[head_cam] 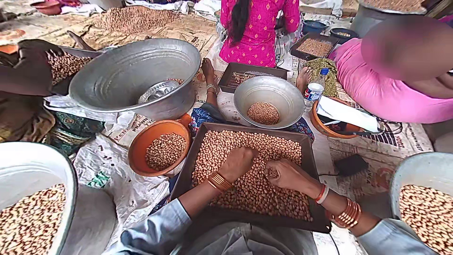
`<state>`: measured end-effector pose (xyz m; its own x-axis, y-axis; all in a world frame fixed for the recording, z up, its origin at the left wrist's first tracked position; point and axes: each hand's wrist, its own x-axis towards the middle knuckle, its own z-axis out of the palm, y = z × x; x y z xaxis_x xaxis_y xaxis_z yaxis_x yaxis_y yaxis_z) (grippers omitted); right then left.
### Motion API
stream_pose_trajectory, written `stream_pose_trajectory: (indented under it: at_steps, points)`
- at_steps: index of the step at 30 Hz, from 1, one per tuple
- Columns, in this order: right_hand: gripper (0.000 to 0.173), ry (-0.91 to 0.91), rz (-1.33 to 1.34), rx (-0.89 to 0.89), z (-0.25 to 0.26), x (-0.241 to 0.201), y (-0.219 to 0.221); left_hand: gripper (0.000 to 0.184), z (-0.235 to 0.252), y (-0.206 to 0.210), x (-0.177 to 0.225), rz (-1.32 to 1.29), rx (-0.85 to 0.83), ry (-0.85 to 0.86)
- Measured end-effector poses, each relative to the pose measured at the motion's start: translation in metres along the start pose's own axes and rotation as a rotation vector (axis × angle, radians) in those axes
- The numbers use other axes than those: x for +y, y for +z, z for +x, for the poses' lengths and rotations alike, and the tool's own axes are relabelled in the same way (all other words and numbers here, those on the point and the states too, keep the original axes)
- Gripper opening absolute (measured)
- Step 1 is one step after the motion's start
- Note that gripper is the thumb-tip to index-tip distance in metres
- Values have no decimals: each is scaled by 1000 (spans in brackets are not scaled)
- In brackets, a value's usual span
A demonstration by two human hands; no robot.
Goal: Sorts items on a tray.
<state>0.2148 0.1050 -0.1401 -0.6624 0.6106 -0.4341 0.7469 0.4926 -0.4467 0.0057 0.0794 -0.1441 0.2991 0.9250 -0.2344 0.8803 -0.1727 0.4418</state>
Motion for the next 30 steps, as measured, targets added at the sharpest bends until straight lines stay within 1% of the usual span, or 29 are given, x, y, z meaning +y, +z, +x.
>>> stream_pose_trajectory:
  at_steps: [2,4,6,8,11,12,14,17,18,19,21,24,26,28,30]
  points:
    - [22,-23,192,179,4,12,-9,28,7,1,6,68,-33,19]
    - [20,-10,279,321,8,20,-15,25,13,6,10,128,-46,18]
    - [21,27,267,369,10,24,-17,25,16,9,13,151,-61,0]
    - [24,52,216,362,13,24,-11,25,17,12,12,158,-67,5]
    - [29,6,63,360,18,24,5,26,18,11,5,83,-77,-13]
    - [30,-27,16,370,19,24,11,26,17,8,1,8,-67,-38]
    - [34,-66,-44,361,21,24,19,25,15,-1,-13,-232,-1,-72]
    - [36,-88,-59,353,18,22,24,17,9,-7,-34,-729,109,-36]
    - [35,-92,-62,356,17,21,25,19,5,-9,-34,-853,113,-29]
    - [33,-97,-65,363,17,21,25,22,1,-10,-33,-905,102,-23]
    - [31,-84,-75,349,17,19,24,23,-6,-7,-26,-874,23,-18]
    - [29,-22,-84,244,18,17,20,20,-14,6,-19,-729,-173,2]
    - [29,24,-78,176,18,15,17,19,-16,17,-18,-648,-265,24]
    - [28,55,-69,128,15,11,13,19,-15,26,-20,-607,-293,34]
    - [24,29,-36,132,8,0,5,19,-16,31,-20,-625,-286,50]
